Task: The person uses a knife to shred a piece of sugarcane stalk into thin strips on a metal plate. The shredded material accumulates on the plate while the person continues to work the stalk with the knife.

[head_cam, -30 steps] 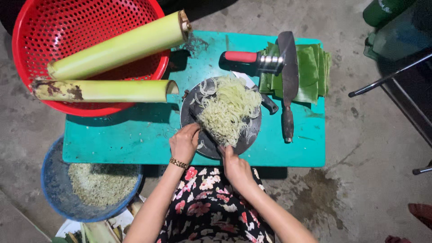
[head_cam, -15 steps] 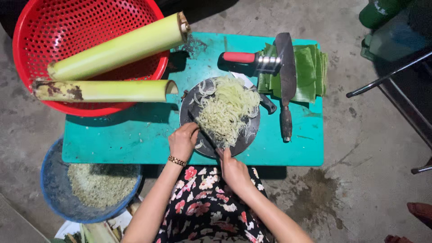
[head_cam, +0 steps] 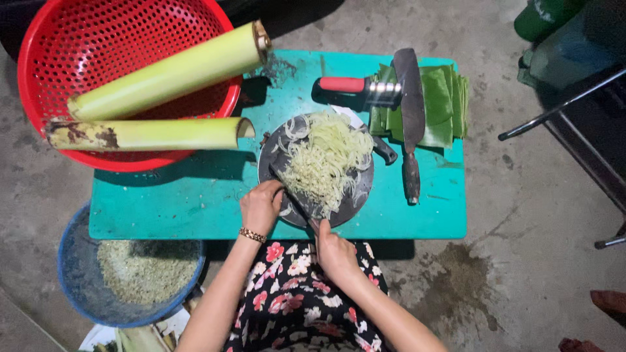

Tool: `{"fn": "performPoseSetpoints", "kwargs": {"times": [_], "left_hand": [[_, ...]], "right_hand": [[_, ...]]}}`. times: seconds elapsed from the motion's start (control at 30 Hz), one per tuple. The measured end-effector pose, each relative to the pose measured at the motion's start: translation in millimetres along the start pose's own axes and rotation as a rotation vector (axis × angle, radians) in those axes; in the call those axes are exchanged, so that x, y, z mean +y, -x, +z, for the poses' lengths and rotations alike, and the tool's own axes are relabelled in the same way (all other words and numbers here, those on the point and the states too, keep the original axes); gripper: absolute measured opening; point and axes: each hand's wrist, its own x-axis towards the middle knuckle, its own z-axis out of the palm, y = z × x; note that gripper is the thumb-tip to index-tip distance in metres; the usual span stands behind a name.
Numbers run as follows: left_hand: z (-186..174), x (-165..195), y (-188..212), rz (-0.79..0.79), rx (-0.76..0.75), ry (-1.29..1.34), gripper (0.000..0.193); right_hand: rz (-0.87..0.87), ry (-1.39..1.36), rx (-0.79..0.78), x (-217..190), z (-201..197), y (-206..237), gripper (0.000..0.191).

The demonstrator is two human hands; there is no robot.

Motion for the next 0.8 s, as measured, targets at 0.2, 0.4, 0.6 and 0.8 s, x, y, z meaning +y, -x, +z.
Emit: {"fn": "performPoseSetpoints", "kwargs": {"times": [0.2,0.4,0.6,0.8], "left_hand": [[-30.5,1.4,9.9,0.147,-0.047,0.221,0.034],[-25.3,-2.2,20.1,0.162,-0.031,0.116,0.036],[1.1,-1.7,6.8,0.059,0.003,0.110,0.019],[4.5,31.7,16.8,0.153,0.055,0.019,0.025]], "right_hand": [[-0.059,-0.211,0.032,25.4,-14.6,-10.1,0.035],[-0.060,-0.187,0.070,35.8,-49.8,4.8,0.035],[0.032,-0.251,0.099,46.7,-85.5,22.6,0.034],[0.096,-0.334,0.145,52.2,-93.8,38.6,0.034]]}}
